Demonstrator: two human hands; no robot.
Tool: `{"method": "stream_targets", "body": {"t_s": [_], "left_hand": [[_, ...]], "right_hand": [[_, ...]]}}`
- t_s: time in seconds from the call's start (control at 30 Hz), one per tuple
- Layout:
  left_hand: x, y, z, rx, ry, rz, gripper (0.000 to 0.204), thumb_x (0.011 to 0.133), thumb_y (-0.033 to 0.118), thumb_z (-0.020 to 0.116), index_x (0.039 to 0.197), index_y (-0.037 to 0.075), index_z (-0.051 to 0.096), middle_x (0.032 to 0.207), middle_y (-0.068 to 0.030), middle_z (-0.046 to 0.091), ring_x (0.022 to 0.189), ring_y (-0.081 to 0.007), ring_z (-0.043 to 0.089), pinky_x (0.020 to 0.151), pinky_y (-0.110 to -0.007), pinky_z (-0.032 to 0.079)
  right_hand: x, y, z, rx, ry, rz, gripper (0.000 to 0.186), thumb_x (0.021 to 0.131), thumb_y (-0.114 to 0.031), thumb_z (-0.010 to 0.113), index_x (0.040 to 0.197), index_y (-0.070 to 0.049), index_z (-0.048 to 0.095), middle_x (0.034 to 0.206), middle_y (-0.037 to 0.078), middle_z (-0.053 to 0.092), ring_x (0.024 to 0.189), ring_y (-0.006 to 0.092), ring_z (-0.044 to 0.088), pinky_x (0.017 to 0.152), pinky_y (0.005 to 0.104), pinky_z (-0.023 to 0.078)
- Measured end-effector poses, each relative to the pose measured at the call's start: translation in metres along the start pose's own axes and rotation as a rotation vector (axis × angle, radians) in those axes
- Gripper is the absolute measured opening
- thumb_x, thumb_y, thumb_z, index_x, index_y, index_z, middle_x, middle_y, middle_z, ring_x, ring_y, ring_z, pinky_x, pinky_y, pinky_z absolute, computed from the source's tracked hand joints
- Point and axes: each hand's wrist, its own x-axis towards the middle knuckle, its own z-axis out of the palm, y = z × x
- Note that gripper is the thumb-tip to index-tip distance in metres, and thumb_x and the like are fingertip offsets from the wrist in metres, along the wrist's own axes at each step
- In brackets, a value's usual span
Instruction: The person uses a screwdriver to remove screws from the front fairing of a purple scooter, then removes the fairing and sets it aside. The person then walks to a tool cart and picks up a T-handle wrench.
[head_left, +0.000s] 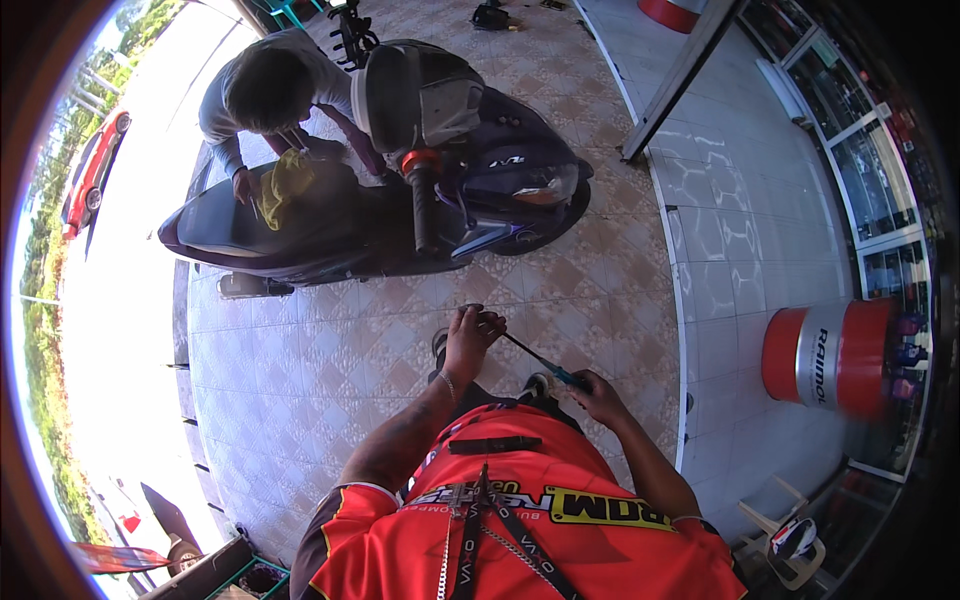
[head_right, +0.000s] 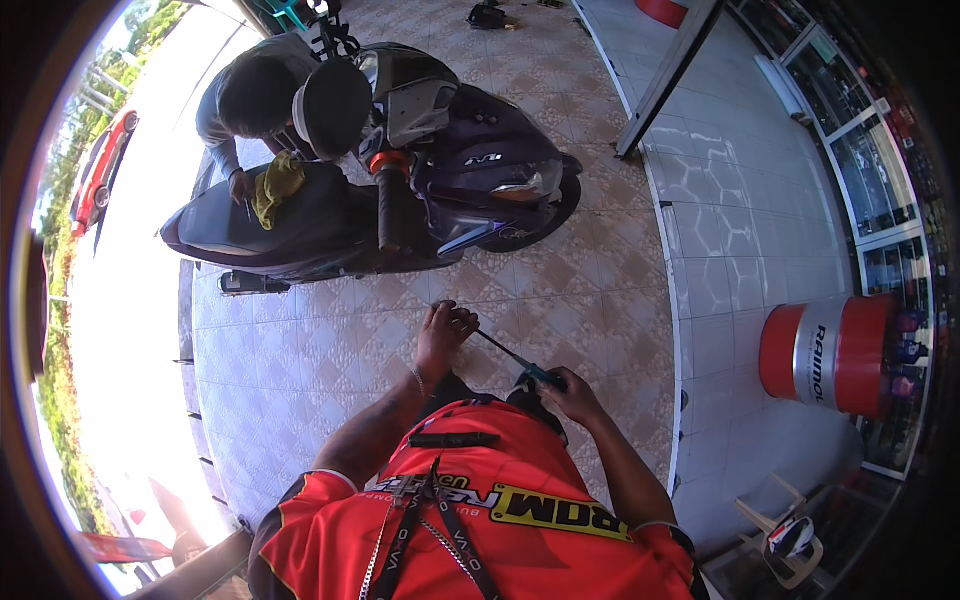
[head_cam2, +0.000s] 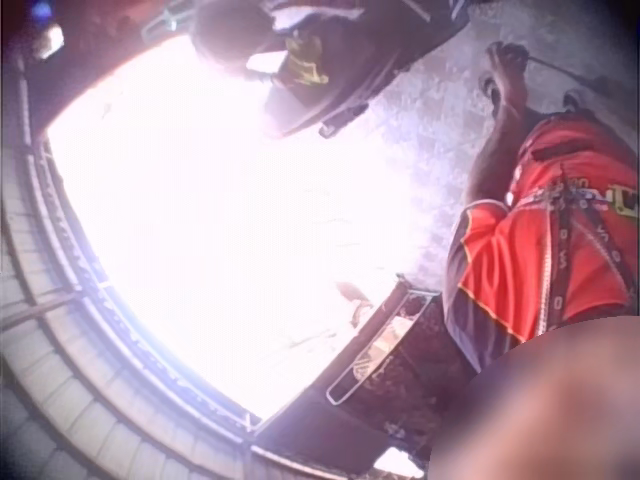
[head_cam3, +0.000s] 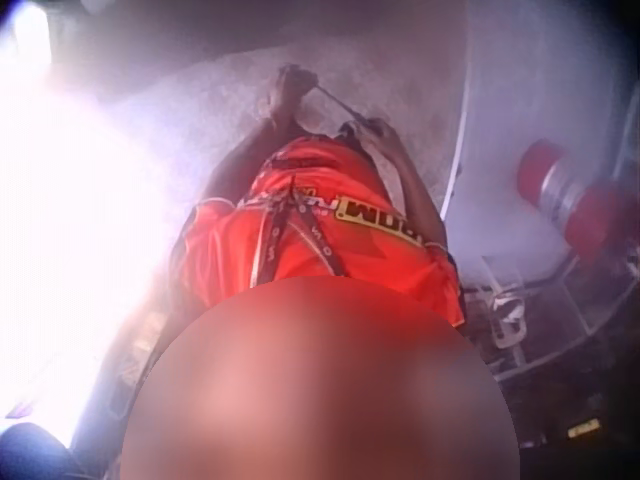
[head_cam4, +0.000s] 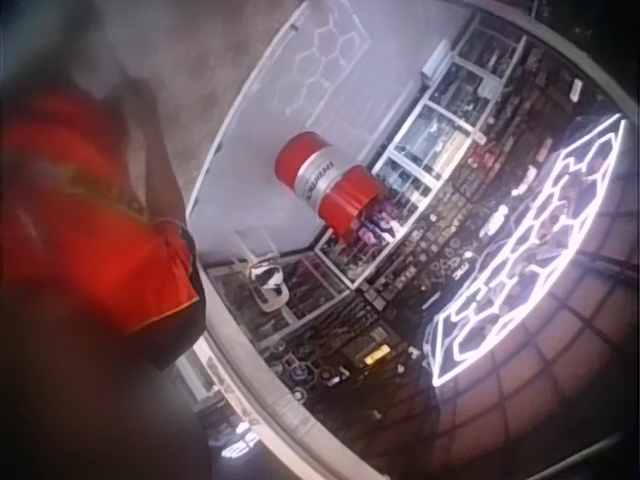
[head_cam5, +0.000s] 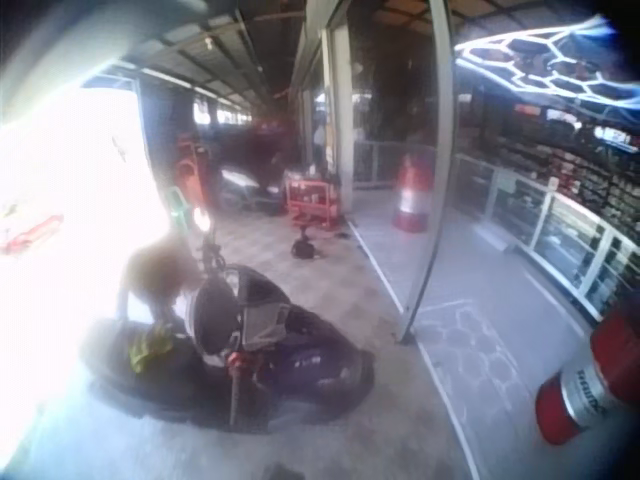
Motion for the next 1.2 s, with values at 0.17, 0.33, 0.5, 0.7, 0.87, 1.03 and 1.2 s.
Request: {"method": "stream_targets", "body": {"t_s": [0.17,0.33,0.5,0.7,0.87,1.03,1.2], "left_hand": [[-0.023,-0.042,0.059,0.041,-0.072,-0.037,0.018,0.105,0.021,0.046,0.115,0.005,0.048,0.098,-0.0169,0.066,0.094,-0.0349,0.068,0.087,-0.048,0.057],[-0.027,-0.051,0.106,0.106,-0.087,-0.049,0.017,0.105,0.02,0.047,0.113,0.006,0.051,0.096,-0.0149,0.067,0.092,-0.033,0.069,0.085,-0.046,0.057],[-0.018,-0.042,0.144,0.144,-0.223,0.017,0.017,0.106,0.02,0.044,0.112,0.007,0.053,0.098,-0.0125,0.066,0.096,-0.03,0.068,0.089,-0.046,0.055],[0.008,-0.027,0.187,0.205,-0.347,0.062,0.017,0.106,0.019,0.046,0.116,0.008,0.054,0.1,-0.0105,0.065,0.099,-0.028,0.068,0.091,-0.046,0.054],[0.04,-0.01,0.218,0.217,-0.411,0.077,0.018,0.106,0.018,0.046,0.12,0.008,0.053,0.102,-0.0099,0.065,0.101,-0.0282,0.067,0.093,-0.046,0.054],[0.082,0.017,0.234,0.231,-0.445,0.084,0.019,0.106,0.016,0.045,0.123,0.009,0.051,0.111,-0.012,0.064,0.105,-0.0288,0.066,0.094,-0.045,0.054],[0.107,0.036,0.236,0.269,-0.36,0.141,0.022,0.106,0.013,0.042,0.128,0.011,0.047,0.118,-0.0126,0.063,0.108,-0.0279,0.065,0.093,-0.043,0.053]], "right_hand": [[-0.066,0.008,-0.039,0.189,0.076,0.065,0.028,0.095,-0.026,0.065,0.109,-0.003,0.06,0.078,0.0,0.059,0.066,0.0089,0.053,0.061,0.026,0.044],[-0.083,0.016,-0.054,0.347,0.216,0.039,0.026,0.094,-0.026,0.066,0.105,-0.002,0.062,0.076,0.0,0.06,0.064,0.008,0.054,0.059,0.0253,0.044],[-0.063,0.016,-0.062,0.482,0.258,-0.053,0.02,0.095,-0.021,0.064,0.102,-0.003,0.062,0.073,0.0,0.057,0.063,0.0078,0.051,0.057,0.0249,0.042],[-0.025,0.003,-0.09,0.561,0.263,-0.058,0.025,0.096,-0.022,0.062,0.105,0.001,0.063,0.074,0.002,0.057,0.063,0.0107,0.051,0.058,0.0271,0.042],[0.01,-0.016,-0.121,0.583,0.217,-0.055,0.032,0.097,-0.027,0.061,0.107,0.003,0.064,0.074,0.003,0.058,0.064,0.0116,0.052,0.059,0.0285,0.043],[0.054,-0.043,-0.15,0.518,0.192,0.011,0.035,0.097,-0.031,0.059,0.104,0.003,0.065,0.072,0.003,0.058,0.063,0.0114,0.053,0.06,0.0282,0.043],[0.101,-0.069,-0.184,0.44,0.138,-0.047,0.034,0.097,-0.032,0.06,0.098,0.001,0.066,0.071,0.002,0.058,0.064,0.011,0.054,0.061,0.0273,0.042]]}}
